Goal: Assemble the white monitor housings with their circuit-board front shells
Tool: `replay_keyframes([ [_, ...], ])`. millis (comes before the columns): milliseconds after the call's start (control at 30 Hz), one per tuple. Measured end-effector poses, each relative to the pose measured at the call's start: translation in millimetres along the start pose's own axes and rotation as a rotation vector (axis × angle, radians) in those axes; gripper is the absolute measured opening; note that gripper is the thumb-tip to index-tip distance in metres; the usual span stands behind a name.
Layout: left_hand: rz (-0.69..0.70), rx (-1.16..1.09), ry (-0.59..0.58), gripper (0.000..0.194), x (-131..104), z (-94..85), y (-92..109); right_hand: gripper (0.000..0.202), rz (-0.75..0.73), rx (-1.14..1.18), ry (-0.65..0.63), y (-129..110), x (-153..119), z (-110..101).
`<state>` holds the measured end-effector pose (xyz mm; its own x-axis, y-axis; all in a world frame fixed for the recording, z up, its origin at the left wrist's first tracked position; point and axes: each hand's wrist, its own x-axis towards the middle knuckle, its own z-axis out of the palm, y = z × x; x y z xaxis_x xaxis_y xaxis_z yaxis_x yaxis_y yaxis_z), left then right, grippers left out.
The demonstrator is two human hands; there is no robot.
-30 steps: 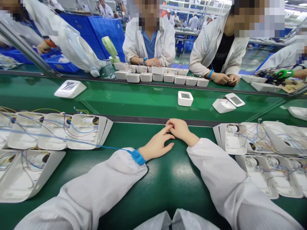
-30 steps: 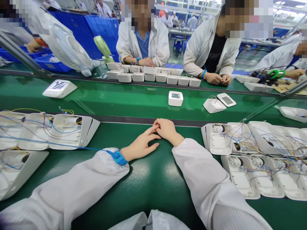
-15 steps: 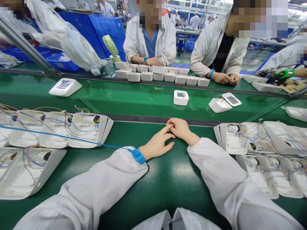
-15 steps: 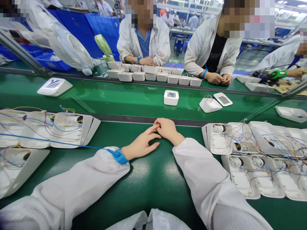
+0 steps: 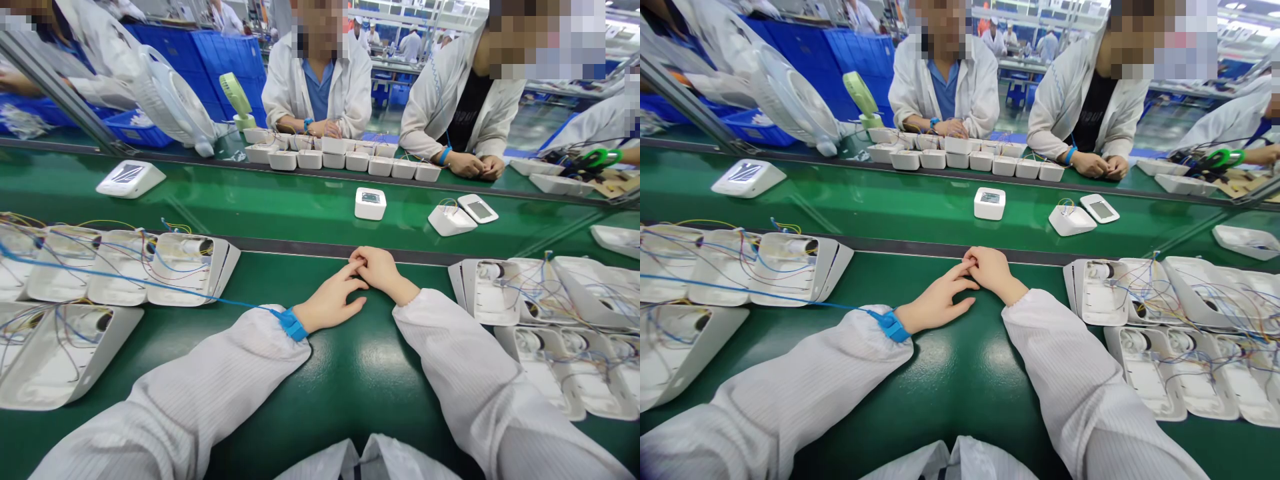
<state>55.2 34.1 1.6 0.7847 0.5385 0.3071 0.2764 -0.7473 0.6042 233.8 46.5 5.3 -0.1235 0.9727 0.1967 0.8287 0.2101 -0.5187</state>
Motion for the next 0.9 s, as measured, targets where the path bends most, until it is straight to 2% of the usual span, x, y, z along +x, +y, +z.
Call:
replay_keyframes([
  [900, 0.006, 0.002, 0.009, 0.024, 0.4, -0.2, 1.0, 0.015, -0.001, 0.011, 0.006, 1.0, 0.3, 0.9],
])
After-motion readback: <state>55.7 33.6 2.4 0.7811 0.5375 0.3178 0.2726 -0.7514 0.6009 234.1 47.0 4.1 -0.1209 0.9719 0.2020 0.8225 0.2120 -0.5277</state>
